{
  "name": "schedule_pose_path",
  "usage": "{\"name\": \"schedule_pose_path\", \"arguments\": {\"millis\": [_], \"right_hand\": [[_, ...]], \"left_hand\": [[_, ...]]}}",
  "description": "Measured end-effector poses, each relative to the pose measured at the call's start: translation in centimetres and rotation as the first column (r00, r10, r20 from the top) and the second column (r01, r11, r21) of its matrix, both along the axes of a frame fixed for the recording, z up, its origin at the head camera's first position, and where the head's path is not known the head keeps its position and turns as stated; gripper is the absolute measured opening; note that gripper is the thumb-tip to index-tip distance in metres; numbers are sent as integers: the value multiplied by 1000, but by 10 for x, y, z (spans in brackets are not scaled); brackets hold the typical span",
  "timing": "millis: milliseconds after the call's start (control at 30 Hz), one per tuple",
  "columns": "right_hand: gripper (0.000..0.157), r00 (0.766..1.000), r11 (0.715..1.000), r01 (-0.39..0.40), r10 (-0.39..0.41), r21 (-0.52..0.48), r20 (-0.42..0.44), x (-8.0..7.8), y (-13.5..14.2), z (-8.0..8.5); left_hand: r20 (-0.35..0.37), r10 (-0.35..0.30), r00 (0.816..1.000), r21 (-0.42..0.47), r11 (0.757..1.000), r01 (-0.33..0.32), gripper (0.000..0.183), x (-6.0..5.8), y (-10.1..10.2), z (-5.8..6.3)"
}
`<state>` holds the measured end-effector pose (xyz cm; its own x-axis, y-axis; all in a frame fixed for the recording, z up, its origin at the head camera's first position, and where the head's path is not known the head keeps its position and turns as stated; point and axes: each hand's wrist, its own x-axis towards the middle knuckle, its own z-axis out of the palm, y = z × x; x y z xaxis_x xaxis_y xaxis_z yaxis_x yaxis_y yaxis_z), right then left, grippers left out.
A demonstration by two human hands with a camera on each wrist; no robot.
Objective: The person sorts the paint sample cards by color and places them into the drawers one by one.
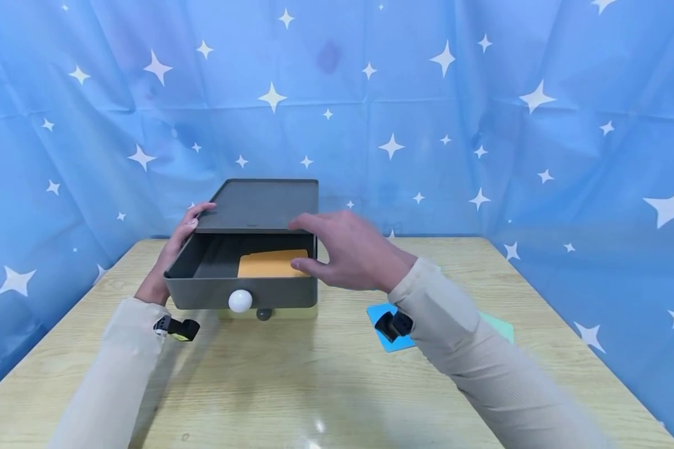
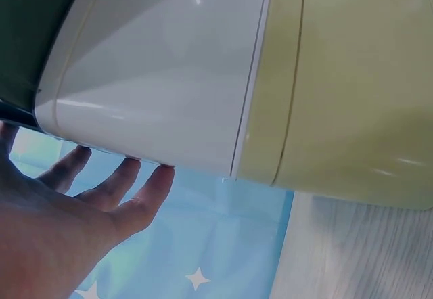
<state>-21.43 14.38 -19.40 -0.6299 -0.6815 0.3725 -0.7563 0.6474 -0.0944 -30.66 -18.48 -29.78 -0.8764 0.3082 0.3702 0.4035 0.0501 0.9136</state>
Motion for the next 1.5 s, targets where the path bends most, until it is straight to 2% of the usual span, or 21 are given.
{"name": "schedule_pose_path", "arguments": {"millis": [133, 233, 333, 400, 500, 600, 733, 900, 1200, 1500], "right_hand": [[37, 995, 989, -66, 55, -133, -89, 15, -4, -4], [18, 984, 962, -144, 115, -233, -133, 24, -9, -12], [3, 977, 931, -209, 183, -298, -113, 32, -15, -26], [4, 971, 917, -237, 224, -322, -77, 36, -19, -36], [6, 967, 909, -243, 254, -339, -13, 41, -25, -52], [6, 969, 914, -196, 236, -355, 72, 45, -32, -68], [10, 966, 918, -84, 169, -388, 193, 49, -42, -87], [12, 960, 902, 24, 99, -431, 260, 49, -56, -104], [16, 974, 855, 127, -11, -503, 228, 44, -76, -110], [16, 985, 827, 122, -33, -549, 170, 40, -80, -108]], "left_hand": [[-9, 2, 1000, 7, 1000, -2, 53, 0, 0, 1], [-9, 1, 1000, 15, 1000, -1, 53, 0, 0, 0], [-10, -4, 1000, 17, 1000, 4, 53, 0, 0, -2], [-10, -6, 1000, 19, 1000, 6, 52, 0, 1, -3], [-13, -14, 1000, 28, 1000, 14, 52, 0, 1, -4], [-13, -19, 1000, 33, 999, 19, 52, -1, 1, -4], [3, -17, 1000, 40, 999, 17, 52, 0, 0, -5], [6, -6, 1000, 40, 999, 5, 52, 1, 0, -4], [-9, -2, 1000, 33, 999, 2, 53, 1, 3, -4], [-7, 0, 1000, 24, 1000, 0, 53, 0, 1, -6]]}}
